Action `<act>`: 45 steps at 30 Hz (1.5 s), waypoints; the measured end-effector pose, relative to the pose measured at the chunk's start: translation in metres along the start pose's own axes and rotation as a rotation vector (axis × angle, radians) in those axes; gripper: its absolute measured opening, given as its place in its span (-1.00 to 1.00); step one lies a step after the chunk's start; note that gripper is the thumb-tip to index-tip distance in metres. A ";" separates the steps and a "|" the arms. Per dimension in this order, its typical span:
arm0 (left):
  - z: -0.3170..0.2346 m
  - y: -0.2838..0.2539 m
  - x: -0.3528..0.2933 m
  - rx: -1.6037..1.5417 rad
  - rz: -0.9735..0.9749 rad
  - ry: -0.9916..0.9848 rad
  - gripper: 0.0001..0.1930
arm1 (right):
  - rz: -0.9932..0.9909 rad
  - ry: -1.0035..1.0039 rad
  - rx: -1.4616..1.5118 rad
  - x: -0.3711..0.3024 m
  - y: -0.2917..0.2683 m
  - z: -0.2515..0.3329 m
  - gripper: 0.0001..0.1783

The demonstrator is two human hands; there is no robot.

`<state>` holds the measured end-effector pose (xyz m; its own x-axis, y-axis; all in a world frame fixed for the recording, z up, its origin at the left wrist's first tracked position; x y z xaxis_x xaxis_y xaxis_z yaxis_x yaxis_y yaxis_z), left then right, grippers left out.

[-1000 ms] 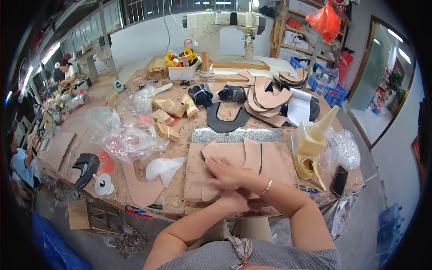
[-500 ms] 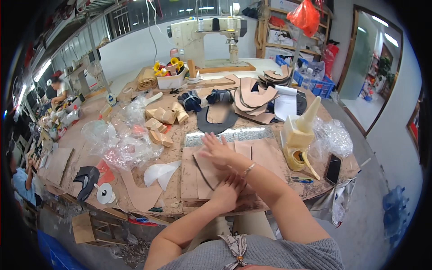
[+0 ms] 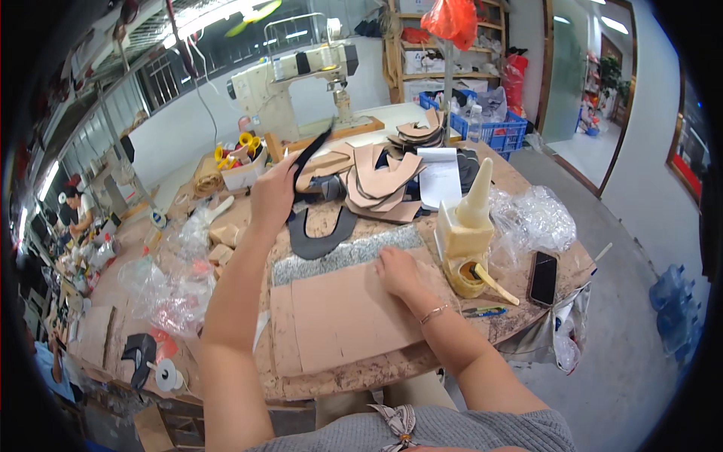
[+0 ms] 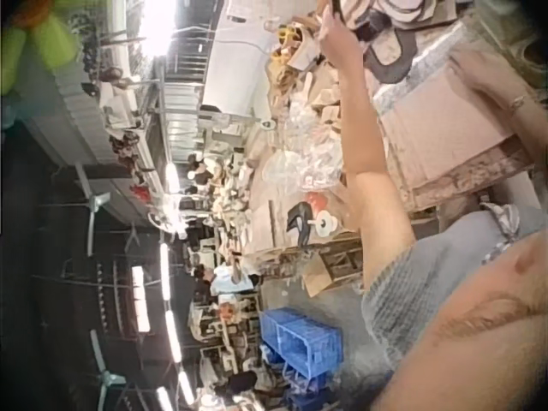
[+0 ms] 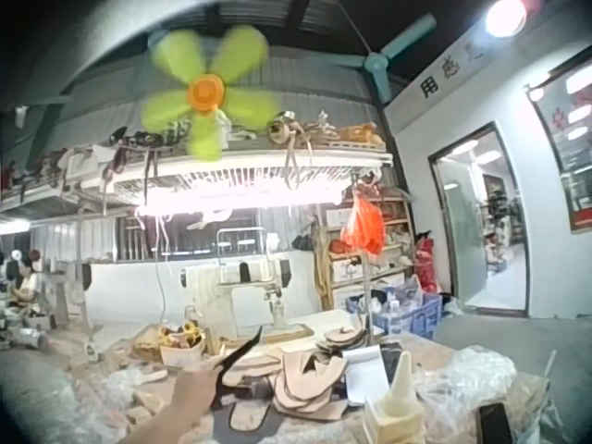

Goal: The person assembles shoe components by applying adhesive to black and white curved pieces and pressing them onto a tan leather base. They handle multiple shoe parts, including blue and tan pieces, and use a small brush to apply glue. The person stacks the assembled parts on the table.

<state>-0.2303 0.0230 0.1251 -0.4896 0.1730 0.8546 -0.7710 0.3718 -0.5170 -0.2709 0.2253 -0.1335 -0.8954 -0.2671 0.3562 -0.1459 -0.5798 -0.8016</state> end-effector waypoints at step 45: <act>-0.029 -0.087 -0.318 0.123 0.147 -0.372 -0.58 | -0.139 -0.332 0.242 -0.098 -0.082 0.082 -0.76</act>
Point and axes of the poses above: each hand's wrist, its own x-axis towards the middle knuckle, its own y-axis out of the palm, z = x × y, the point moved 8 cm from there along x, towards the middle knuckle, and after that the axes turned 8 degrees about y, right-handed, at the moved point
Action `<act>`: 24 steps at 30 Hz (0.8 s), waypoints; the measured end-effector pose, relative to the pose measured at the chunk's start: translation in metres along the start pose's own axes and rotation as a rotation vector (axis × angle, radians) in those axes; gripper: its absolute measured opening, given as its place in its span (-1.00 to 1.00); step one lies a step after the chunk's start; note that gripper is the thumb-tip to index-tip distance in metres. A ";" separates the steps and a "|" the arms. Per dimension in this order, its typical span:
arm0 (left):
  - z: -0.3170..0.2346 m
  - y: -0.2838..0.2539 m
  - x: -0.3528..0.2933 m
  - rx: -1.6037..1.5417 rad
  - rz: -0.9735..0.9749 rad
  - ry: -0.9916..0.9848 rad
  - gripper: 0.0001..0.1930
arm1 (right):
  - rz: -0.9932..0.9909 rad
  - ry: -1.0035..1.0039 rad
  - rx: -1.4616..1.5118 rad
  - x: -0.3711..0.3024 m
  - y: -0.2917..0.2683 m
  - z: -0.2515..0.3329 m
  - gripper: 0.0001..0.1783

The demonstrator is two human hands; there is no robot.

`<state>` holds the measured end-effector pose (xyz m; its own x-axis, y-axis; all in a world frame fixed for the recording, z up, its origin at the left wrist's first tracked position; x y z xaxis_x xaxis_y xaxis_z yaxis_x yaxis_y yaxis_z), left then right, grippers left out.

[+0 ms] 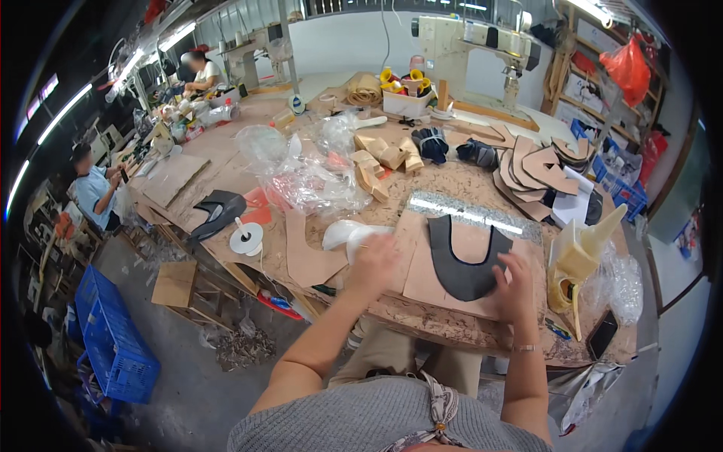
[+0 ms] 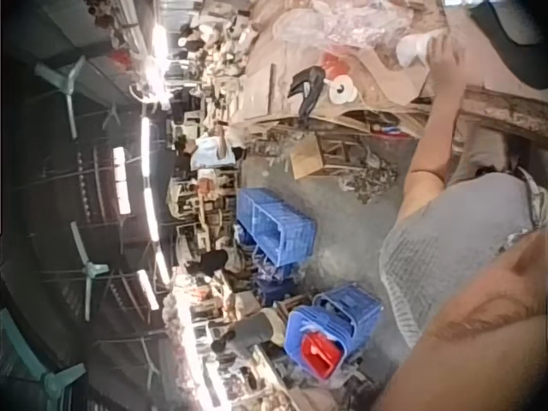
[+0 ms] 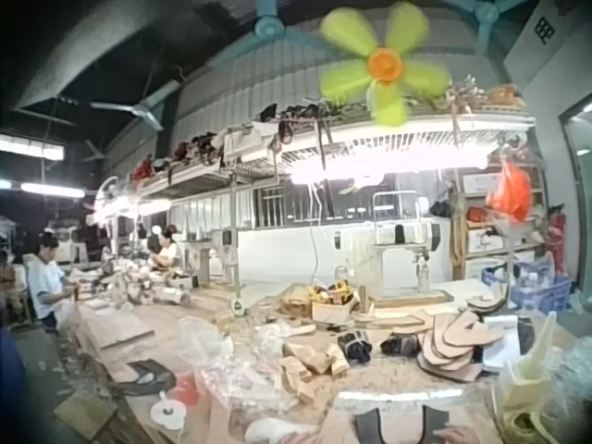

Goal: The person assembles shoe components by applying adhesive to black and white curved pieces and pressing them onto a tan leather base. They handle multiple shoe parts, including blue and tan pieces, and use a small brush to apply glue. The person stacks the assembled parts on the table.

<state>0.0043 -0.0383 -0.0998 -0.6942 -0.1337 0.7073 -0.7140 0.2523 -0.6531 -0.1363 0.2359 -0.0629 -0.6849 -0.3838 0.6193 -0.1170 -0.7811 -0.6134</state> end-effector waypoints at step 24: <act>0.133 -0.052 -0.048 -0.766 -0.230 -0.639 -0.71 | 0.393 0.119 0.494 0.008 0.171 0.157 -0.72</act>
Point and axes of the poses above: each hand's wrist, its own x-axis towards the middle knuckle, its own y-axis out of the palm, z = x × y, the point moved 8 cm from there along x, towards the middle knuckle, and after that the axes turned 8 degrees about y, right-handed, at the moved point
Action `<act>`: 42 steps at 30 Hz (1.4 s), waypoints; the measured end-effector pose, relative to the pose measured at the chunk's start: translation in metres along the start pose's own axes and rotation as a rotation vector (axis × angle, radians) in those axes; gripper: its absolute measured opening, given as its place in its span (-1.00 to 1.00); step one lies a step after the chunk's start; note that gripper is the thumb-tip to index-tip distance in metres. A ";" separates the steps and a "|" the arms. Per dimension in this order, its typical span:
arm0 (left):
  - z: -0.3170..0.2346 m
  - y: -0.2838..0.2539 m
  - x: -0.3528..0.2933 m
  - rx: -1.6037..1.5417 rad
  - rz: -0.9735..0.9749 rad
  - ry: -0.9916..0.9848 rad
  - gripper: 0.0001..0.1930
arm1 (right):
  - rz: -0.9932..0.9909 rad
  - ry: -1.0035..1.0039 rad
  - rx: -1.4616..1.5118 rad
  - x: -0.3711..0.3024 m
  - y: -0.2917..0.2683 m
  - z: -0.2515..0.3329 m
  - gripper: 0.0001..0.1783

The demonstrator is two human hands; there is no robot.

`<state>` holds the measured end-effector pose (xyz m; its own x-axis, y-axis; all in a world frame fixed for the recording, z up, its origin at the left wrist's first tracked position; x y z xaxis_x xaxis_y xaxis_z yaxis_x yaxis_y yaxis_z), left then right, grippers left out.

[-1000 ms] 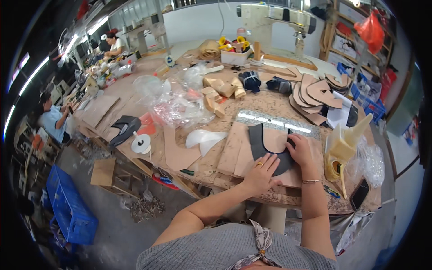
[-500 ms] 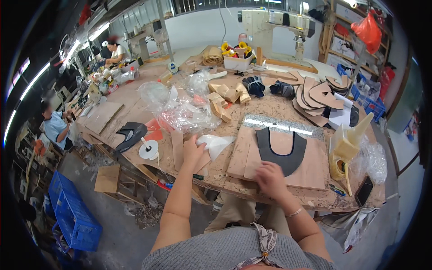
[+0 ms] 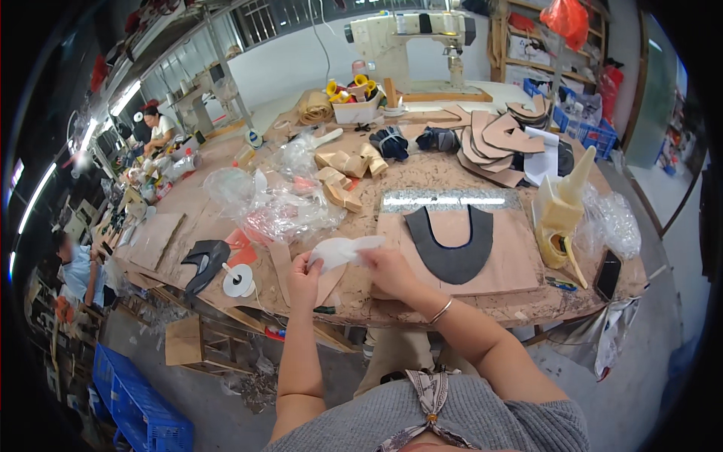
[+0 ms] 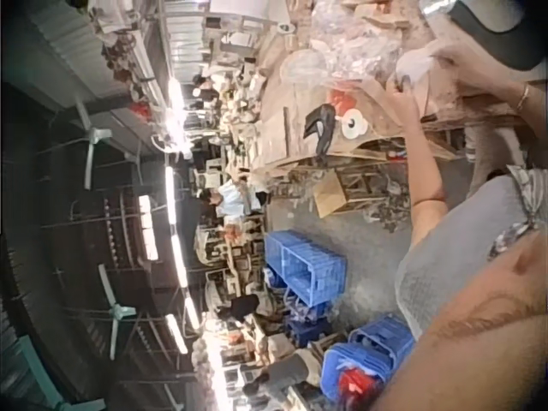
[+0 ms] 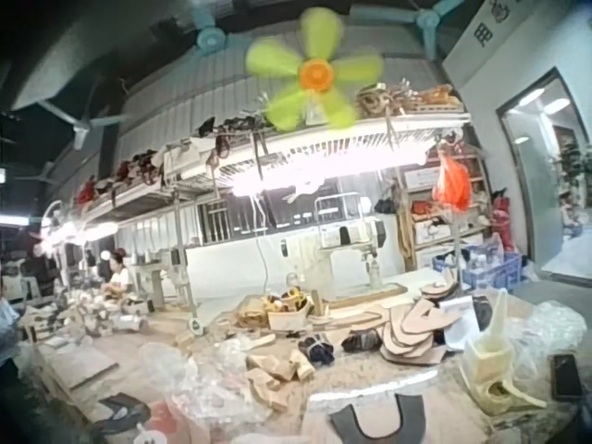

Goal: The person assembles shoe components by applying adhesive to black and white curved pieces and pressing them onto a tan leather base. They handle multiple shoe parts, including blue and tan pieces, and use a small brush to apply glue. The person stacks the assembled parts on the table.

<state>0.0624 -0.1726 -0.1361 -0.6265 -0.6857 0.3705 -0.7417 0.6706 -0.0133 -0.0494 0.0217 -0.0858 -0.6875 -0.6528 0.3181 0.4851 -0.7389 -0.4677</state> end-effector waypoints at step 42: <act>-0.048 0.215 -0.119 -0.431 0.393 -0.251 -0.81 | -0.494 -0.215 -0.509 -0.120 -0.163 -0.014 -0.79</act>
Point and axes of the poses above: each hand's wrist, its own x-axis towards the middle knuckle, its own y-axis out of the palm, z = x × y, the point moved 8 cm from there along x, towards the middle knuckle, and after that the axes turned 8 degrees about y, right-handed, at the moved point
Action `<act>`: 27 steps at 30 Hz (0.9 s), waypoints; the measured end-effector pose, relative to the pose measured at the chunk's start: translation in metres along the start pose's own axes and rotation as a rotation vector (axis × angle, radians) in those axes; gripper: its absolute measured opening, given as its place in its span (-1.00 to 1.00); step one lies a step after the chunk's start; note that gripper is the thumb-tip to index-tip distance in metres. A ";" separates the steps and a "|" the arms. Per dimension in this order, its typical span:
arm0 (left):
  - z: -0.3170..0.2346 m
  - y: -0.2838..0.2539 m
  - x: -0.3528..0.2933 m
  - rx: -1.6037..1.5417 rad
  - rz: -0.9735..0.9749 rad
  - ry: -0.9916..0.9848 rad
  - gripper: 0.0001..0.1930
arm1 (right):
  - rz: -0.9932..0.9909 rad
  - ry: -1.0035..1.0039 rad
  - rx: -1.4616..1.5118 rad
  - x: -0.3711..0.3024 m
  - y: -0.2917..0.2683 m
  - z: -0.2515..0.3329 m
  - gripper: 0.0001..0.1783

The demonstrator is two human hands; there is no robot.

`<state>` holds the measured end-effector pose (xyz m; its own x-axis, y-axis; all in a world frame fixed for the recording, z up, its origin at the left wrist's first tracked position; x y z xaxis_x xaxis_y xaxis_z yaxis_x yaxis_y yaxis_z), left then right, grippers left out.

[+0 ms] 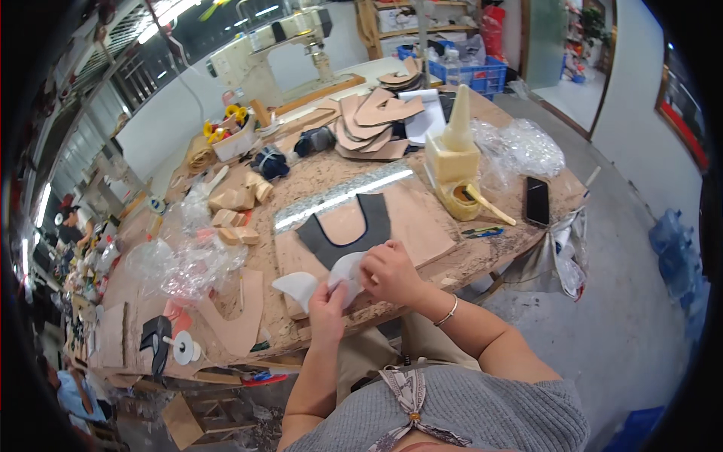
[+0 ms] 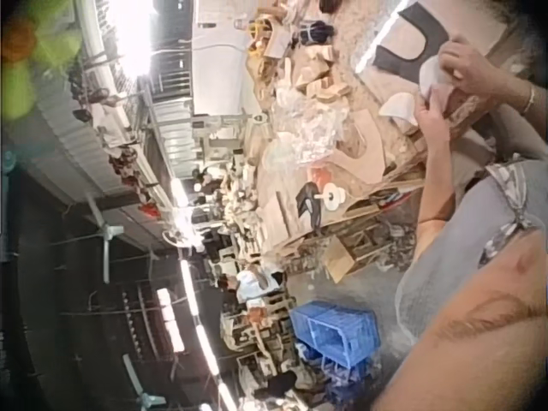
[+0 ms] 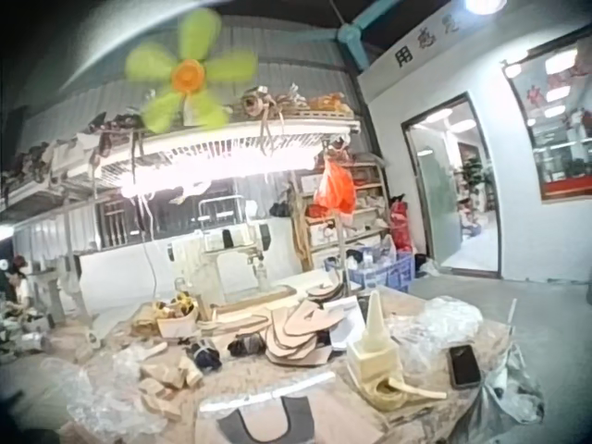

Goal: The person assembles shoe components by applying adhesive to black and white curved pieces and pressing them onto a tan leather base. They handle multiple shoe parts, including blue and tan pieces, and use a small brush to apply glue. The person stacks the assembled parts on the table.

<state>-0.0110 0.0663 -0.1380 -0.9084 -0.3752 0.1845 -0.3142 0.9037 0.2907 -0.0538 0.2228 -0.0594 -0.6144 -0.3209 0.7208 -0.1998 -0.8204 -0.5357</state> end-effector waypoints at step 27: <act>0.012 -0.079 0.073 -0.584 -0.260 -0.073 -0.68 | 0.409 0.641 -0.267 0.012 -0.160 -0.225 -0.84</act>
<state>-0.0559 -0.0304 -0.1583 -0.8458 -0.5332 -0.0197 -0.3435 0.5160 0.7847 -0.2007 0.4562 -0.0639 -0.9806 -0.1711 0.0951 0.0102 -0.5296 -0.8482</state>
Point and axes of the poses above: each hand's wrist, its own x-axis towards the middle knuckle, its own y-axis out of the palm, z = x × y, the point moved 8 cm from there along x, towards the middle knuckle, and after that the axes turned 8 degrees about y, right-handed, at the moved point
